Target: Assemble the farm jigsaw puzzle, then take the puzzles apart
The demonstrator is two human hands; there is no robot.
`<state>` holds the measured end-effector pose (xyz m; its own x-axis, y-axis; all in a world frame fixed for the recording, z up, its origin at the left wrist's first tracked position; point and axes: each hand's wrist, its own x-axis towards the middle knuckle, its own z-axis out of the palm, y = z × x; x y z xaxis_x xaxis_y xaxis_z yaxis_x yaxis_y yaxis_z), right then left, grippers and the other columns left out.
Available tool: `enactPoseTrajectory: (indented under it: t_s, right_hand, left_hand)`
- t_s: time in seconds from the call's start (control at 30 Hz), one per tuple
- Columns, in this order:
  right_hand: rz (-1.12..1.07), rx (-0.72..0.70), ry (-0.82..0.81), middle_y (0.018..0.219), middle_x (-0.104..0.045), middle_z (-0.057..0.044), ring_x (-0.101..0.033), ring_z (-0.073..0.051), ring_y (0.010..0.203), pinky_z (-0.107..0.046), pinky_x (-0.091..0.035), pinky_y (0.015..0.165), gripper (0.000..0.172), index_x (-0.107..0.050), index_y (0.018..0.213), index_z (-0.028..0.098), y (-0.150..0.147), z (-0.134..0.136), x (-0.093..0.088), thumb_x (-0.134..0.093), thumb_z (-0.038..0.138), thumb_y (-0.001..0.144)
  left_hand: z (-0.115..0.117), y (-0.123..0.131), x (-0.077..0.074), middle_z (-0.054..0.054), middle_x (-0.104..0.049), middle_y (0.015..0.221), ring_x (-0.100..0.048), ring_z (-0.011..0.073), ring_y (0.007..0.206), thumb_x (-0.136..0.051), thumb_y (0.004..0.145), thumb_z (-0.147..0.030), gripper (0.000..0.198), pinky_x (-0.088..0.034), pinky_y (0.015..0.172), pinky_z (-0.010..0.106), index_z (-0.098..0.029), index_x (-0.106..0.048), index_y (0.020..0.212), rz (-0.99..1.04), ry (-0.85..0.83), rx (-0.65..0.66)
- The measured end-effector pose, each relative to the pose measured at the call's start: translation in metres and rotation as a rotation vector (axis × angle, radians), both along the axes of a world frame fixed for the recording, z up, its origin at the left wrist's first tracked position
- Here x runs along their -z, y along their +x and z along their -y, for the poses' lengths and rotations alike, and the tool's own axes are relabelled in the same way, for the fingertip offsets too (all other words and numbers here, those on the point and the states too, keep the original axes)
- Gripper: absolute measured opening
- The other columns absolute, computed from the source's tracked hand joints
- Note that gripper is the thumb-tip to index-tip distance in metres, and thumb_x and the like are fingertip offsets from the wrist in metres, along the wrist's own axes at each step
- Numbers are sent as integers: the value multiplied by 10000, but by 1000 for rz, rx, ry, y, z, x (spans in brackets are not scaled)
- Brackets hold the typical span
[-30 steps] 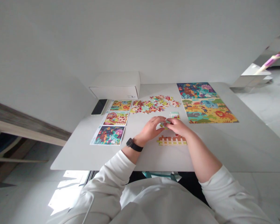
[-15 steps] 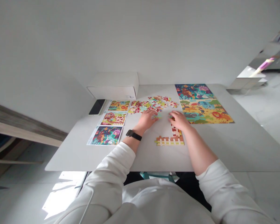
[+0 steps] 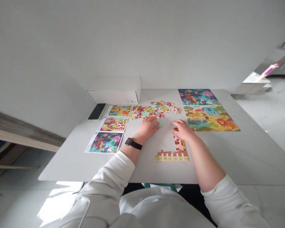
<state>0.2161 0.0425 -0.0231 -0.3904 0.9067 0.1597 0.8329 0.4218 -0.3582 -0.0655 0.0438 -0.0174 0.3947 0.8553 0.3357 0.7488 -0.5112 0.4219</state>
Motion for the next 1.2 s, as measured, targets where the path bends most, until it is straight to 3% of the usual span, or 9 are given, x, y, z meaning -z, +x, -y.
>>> enactPoseTrajectory:
  t_s: [0.2, 0.27, 0.43, 0.73, 0.9, 1.07, 1.2]
  right_hand:
    - [-66, 20, 34, 1288, -721, -132, -674, -326, 1225, -481, -525, 1121, 301, -760, 1237, 245, 0, -1, 3, -714, 330, 951]
    - [-95, 38, 49, 1267, -733, -141, -681, -330, 1212, -487, -528, 1116, 311, -754, 1241, 225, -1, -1, 2, -698, 312, 948]
    - [-245, 137, 118, 1224, -757, -142, -705, -323, 1170, -490, -539, 1098, 284, -758, 1188, 215, -4, -3, -1, -655, 292, 934]
    - [-477, 335, 159, 1099, -803, -122, -748, -292, 990, -481, -589, 971, 284, -743, 1128, 226, -3, -2, -9, -576, 341, 930]
    - [-501, 342, 194, 1071, -806, -124, -744, -290, 936, -471, -592, 945, 275, -749, 1081, 222, -5, -1, -15, -565, 347, 921]
    - [-534, 319, 167, 1115, -800, -124, -741, -284, 928, -484, -593, 954, 279, -753, 1077, 228, -4, 0, -17, -606, 397, 911]
    - [-649, 300, 91, 1114, -799, -120, -743, -284, 951, -469, -609, 914, 367, -753, 1107, 233, -7, 0, -18, -620, 520, 921]
  left_hand:
    - [-20, -24, 6, 155, -735, 1303, -635, 342, 1293, -610, 995, -259, 279, -465, 1154, 515, -200, -699, 1253, 45, 124, -377]
    - [-28, -31, 11, 160, -738, 1289, -639, 347, 1283, -616, 965, -237, 293, -468, 1149, 514, -195, -678, 1249, 40, 107, -439]
    - [-36, -37, 20, 166, -738, 1288, -634, 352, 1296, -583, 944, -192, 281, -457, 1158, 529, -195, -674, 1210, 33, 63, -463]
    - [-41, -37, 17, 151, -750, 1263, -656, 358, 1240, -647, 933, -221, 251, -480, 1120, 512, -205, -700, 1178, 23, 6, -515]
    - [-41, -36, 16, 156, -750, 1283, -656, 360, 1259, -714, 892, -214, 326, -472, 1140, 502, -193, -693, 1217, 52, 25, -494]
    - [-36, -36, 7, 131, -762, 1217, -677, 346, 1209, -793, 842, -232, 376, -498, 1107, 495, -215, -678, 1199, 159, 66, -513]
    - [-24, -26, -9, 113, -747, 1215, -683, 301, 1186, -795, 874, -287, 351, -530, 1069, 449, -234, -648, 1189, 279, 168, -454]
